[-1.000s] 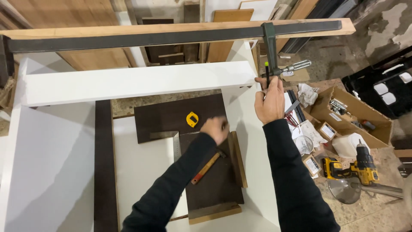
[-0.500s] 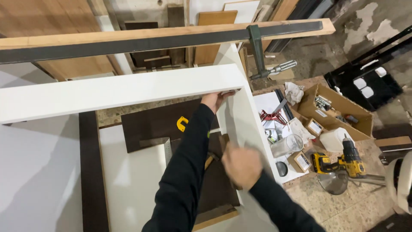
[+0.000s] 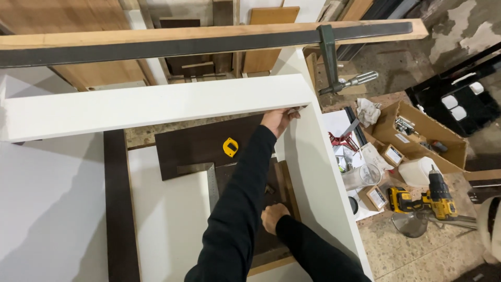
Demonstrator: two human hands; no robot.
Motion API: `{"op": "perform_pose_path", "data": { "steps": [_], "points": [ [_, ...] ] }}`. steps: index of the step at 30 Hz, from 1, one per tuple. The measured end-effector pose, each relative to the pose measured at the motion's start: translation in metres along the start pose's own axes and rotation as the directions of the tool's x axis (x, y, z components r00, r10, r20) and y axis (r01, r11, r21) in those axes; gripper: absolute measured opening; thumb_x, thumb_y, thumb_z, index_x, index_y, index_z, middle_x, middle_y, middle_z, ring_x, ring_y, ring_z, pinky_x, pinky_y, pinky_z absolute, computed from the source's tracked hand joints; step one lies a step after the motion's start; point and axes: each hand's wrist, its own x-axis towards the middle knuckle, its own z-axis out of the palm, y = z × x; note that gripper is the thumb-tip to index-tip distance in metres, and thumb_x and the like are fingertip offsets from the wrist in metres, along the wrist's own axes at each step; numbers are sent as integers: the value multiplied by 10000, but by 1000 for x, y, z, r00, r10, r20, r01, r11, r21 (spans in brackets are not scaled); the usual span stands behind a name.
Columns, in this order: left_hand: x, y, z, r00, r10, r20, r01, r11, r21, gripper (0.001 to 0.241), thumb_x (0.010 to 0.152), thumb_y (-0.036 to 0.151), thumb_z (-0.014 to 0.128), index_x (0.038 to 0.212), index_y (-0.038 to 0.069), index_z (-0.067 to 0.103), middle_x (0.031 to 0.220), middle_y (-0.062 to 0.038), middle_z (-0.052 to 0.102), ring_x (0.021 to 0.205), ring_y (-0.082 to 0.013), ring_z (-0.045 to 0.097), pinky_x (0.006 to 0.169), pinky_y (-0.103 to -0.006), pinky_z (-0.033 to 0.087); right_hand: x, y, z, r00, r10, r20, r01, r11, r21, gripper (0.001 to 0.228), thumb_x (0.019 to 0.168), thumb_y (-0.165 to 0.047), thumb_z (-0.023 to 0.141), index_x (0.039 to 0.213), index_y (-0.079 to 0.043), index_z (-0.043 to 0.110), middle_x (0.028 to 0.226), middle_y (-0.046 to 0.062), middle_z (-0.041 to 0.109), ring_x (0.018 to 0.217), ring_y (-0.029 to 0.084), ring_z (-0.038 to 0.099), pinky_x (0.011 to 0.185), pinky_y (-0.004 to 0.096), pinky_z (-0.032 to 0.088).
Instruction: The person assembles a white cabinet box on a workbench. They hammer nails along a white panel edge, mark positions with a pencil, reposition the panel against the frame, pick fasteners from a container on the bench, and continue hammering nails into the cabinet side.
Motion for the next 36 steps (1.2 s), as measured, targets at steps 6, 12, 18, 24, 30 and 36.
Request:
{"op": "perform_pose_path", "data": {
  "steps": [6, 12, 18, 24, 30, 36],
  "points": [
    [4, -8, -12, 1000, -18, -17, 18, 999, 34, 146, 1013, 79, 627, 1098, -29, 674, 977, -147, 681, 891, -276, 647, 778, -444, 573, -1, 3, -8, 995, 79, -59, -72, 990, 120, 292, 993, -328, 597, 1017, -68, 728, 1056, 182, 713, 892, 334, 682, 780, 459, 547],
    [-1, 3, 5, 999, -25, -44, 29, 995, 91, 122, 1011, 67, 601, 1093, 3, 665, 1003, -105, 679, 917, -235, 634, 771, -435, 562, 58, -3, 13, 942, 324, -80, -217, 778, 590, 425, 1023, -466, 537, 1042, -85, 725, 999, 123, 763, 801, 258, 704, 669, 392, 576],
    [6, -14, -7, 998, -2, -61, 5, 999, 52, 137, 1010, 43, 583, 1075, -28, 681, 1002, -122, 674, 925, -253, 640, 782, -437, 564, 71, 29, -1, 961, 254, -110, -178, 871, 459, 404, 1024, -436, 531, 1041, -88, 736, 996, 152, 750, 832, 295, 710, 708, 418, 579],
    [12, -28, -22, 995, -89, -47, 92, 994, 53, 149, 988, 22, 576, 1075, -39, 681, 998, -141, 689, 924, -265, 653, 801, -442, 567, 59, 47, -21, 976, 193, -97, -142, 913, 381, 382, 1026, -399, 524, 1039, -90, 748, 992, 187, 736, 870, 340, 717, 754, 449, 583],
    [9, -10, -28, 994, -103, 35, 100, 991, 84, 137, 986, 44, 610, 1072, -32, 685, 999, -146, 701, 934, -269, 673, 833, -440, 584, -52, 52, -86, 979, 178, -99, -132, 926, 354, 364, 1027, -363, 517, 1036, -93, 761, 988, 221, 721, 907, 384, 723, 800, 480, 587],
    [5, -3, -18, 993, -108, 39, 105, 992, 75, 161, 943, -21, 648, 1103, -2, 661, 1019, -107, 677, 951, -239, 661, 815, -422, 574, -291, 56, -179, 901, 396, -174, -62, 516, 854, 317, 986, -318, 449, 1205, -121, 568, 642, 52, 728, 521, 184, 695, 536, 367, 606]
  ]
}}
